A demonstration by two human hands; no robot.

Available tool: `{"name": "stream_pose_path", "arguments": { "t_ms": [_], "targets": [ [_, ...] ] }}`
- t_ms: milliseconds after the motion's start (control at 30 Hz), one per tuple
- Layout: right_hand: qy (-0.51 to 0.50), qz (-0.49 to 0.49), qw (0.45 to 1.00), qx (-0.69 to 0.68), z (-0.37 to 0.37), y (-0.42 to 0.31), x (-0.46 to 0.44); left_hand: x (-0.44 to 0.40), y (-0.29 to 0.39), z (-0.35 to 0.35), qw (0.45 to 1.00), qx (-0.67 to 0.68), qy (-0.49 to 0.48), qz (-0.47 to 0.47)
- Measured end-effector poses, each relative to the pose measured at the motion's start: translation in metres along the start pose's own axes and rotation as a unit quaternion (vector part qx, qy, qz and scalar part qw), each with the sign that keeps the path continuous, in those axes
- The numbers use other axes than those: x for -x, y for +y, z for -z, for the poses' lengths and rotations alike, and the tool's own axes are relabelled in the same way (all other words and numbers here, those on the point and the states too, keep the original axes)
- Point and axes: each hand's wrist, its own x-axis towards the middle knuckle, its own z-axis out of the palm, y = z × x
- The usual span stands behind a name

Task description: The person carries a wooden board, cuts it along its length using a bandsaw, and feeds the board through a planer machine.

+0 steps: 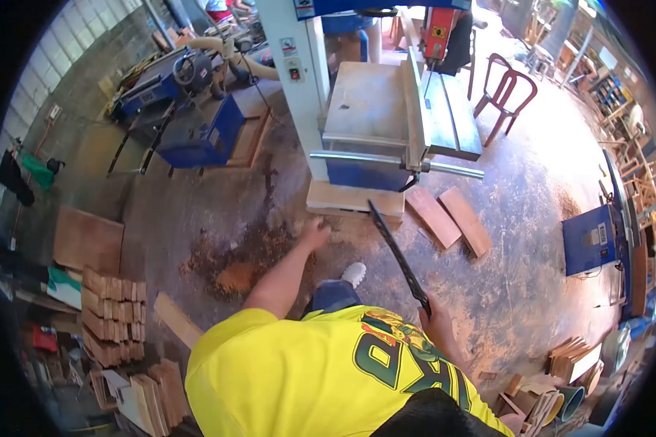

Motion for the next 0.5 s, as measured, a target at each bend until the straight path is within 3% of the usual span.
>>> {"name": "stream_pose_path", "arguments": {
  "t_ms": [33,67,133,167,200,233,300,367,500],
  "targets": [
    [0.024,-0.011,1.000,-0.013,-0.010,0.015,0.017,-0.014,0.023,0.018,0.999,0.045,0.009,-0.008],
    [0.018,-0.013,1.000,-0.015,-0.019,0.032,0.036,-0.035,0.048,0.038,0.999,-0.012,0.039,0.007],
    [-0.015,-0.130,0.991,0.029,-0.031,0.058,0.067,-0.110,0.063,0.063,0.993,0.036,0.114,-0.012],
    [-0.046,-0.197,0.979,0.033,-0.033,0.059,0.080,-0.144,0.068,0.081,0.985,0.060,0.146,-0.071],
    [-0.076,-0.264,0.961,0.037,-0.035,0.057,0.095,-0.182,0.080,0.093,0.969,0.051,0.230,-0.081],
    [-0.088,-0.299,0.949,0.040,-0.042,0.059,0.103,-0.204,0.105,0.120,0.969,0.012,0.238,-0.068],
    [-0.080,-0.343,0.935,0.047,-0.058,0.065,0.118,-0.251,0.140,0.169,0.969,0.076,0.204,-0.116],
    [-0.070,-0.389,0.917,0.052,-0.077,0.070,0.124,-0.304,0.148,0.192,0.958,0.073,0.234,-0.149],
    [-0.044,-0.467,0.882,0.050,-0.106,0.071,0.125,-0.374,0.150,0.206,0.956,0.079,0.265,-0.095]
  ]
}}
